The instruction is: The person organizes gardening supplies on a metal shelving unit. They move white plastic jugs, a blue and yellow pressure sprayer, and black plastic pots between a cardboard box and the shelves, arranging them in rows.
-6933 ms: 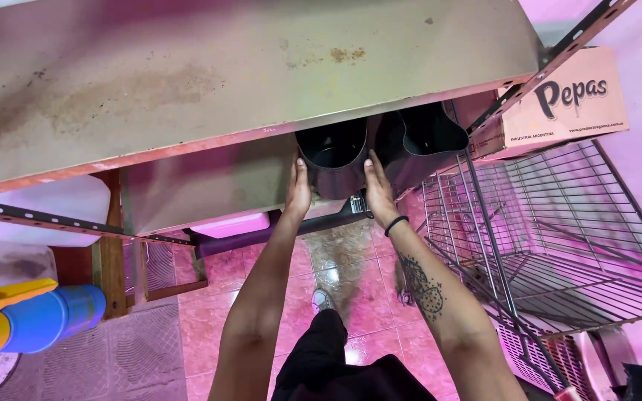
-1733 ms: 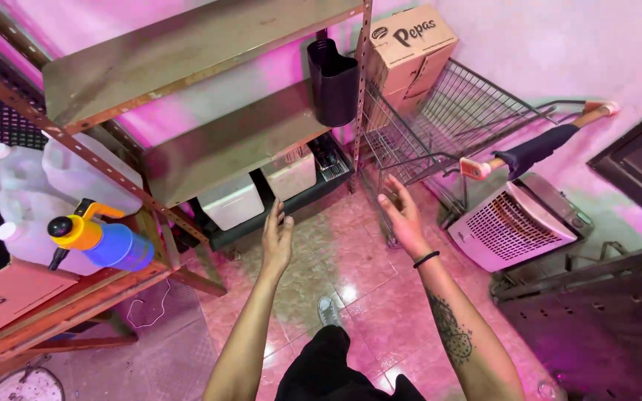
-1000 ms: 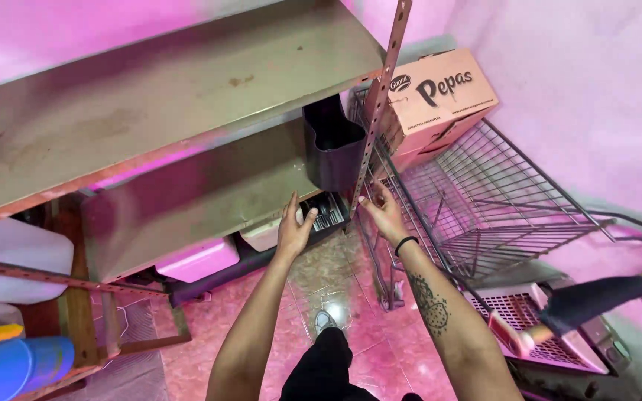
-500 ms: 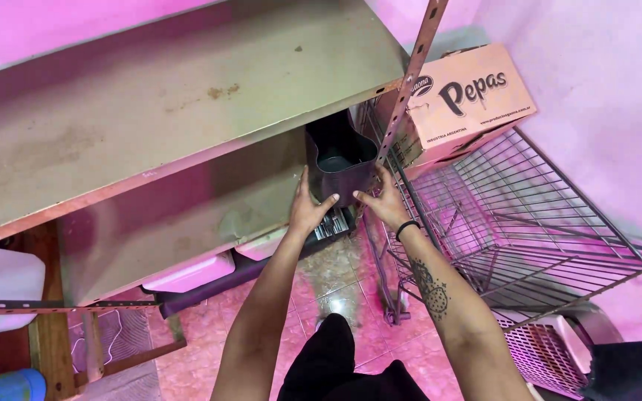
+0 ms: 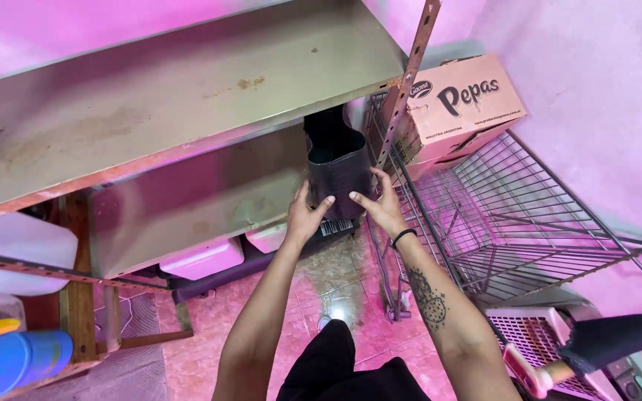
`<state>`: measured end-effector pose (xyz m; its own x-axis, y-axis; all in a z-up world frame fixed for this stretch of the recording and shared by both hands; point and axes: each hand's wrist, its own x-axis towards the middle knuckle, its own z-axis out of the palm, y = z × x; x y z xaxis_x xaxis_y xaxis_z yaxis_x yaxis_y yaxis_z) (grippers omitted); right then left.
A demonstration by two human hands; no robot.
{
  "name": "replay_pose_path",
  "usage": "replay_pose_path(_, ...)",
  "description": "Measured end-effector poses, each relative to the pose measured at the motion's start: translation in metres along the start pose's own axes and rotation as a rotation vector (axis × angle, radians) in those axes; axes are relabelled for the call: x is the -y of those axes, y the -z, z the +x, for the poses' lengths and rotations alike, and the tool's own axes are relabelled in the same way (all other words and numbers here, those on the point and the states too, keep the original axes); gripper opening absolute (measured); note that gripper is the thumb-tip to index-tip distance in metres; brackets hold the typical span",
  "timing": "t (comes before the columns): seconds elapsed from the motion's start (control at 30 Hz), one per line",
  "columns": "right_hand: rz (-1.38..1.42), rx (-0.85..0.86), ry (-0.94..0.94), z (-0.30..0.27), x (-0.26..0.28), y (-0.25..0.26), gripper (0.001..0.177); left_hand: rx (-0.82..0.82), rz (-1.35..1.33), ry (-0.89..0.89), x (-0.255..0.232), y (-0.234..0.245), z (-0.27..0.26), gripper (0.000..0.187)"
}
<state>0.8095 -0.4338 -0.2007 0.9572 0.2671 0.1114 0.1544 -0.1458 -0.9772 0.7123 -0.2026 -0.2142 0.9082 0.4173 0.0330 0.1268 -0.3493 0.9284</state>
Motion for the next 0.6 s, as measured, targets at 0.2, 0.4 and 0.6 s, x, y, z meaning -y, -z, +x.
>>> replay_pose_path(0.2, 0.226, -0.001, 0.152, -0.074, 0.023, -0.024, 0.116, -0.180, -0.043, -0.201, -0.041, 0.053, -0.096, 0.099)
replay_pose_path(0.4, 0.180, 0.032, 0.231, -0.198, 0.092, -0.035, 0.105, -0.237, -0.108, -0.226, -0.057, 0.112, -0.211, 0.094)
replay_pose_path(0.6, 0.297, 0.140, 0.275, -0.312, 0.139, -0.070, 0.103, -0.276, -0.092, -0.424, -0.072, 0.184, -0.337, 0.091)
